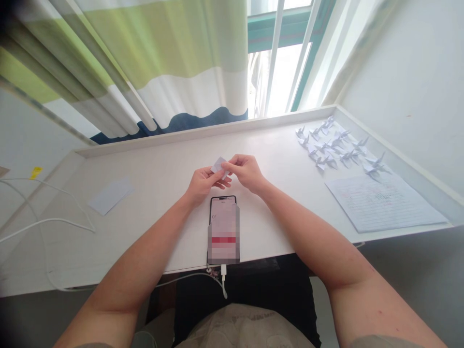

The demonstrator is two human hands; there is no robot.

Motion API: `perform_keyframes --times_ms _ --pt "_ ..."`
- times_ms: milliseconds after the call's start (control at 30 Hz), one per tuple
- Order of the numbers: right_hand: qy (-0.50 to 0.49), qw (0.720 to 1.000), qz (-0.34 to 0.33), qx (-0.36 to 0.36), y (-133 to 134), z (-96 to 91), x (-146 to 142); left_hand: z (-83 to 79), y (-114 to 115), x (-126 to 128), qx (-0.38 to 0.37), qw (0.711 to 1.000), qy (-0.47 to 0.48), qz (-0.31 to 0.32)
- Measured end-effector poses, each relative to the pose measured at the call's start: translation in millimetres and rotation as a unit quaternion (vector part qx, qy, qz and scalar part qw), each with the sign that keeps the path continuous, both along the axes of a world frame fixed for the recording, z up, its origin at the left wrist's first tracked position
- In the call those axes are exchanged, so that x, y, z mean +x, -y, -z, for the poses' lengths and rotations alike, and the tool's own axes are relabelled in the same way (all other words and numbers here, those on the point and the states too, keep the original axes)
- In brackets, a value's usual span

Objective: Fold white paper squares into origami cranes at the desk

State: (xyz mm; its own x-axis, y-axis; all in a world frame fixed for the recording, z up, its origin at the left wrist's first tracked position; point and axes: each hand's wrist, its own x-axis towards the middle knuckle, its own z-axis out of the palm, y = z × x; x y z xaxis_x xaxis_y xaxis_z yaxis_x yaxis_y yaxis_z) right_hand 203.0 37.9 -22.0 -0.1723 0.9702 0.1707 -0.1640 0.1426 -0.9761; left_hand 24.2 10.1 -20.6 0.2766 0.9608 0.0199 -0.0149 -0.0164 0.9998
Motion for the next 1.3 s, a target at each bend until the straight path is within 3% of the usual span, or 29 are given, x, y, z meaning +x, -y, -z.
perform_keyframes --times_ms 333,800,1000,1300 --pt "-0.024 0.995 -0.093 -0.011 -2.9 2.1 5.0 -3.1 0.2 -2.0 0.018 1.0 -0.005 -0.025" --pt "0.061 0.997 -0.012 0.051 1.2 -5.6 4.0 -4.7 -0.8 -6.0 0.023 0.999 -0.004 0.036" --pt "0.058 0.997 -0.002 0.045 2.3 -5.8 1.7 -5.7 1.7 -3.6 0.015 1.0 -0.013 0.013" --pt "0.044 0.998 0.011 0.04 1.1 -1.7 -0.6 -2.9 3.6 2.4 0.06 0.997 -0.037 -0.032"
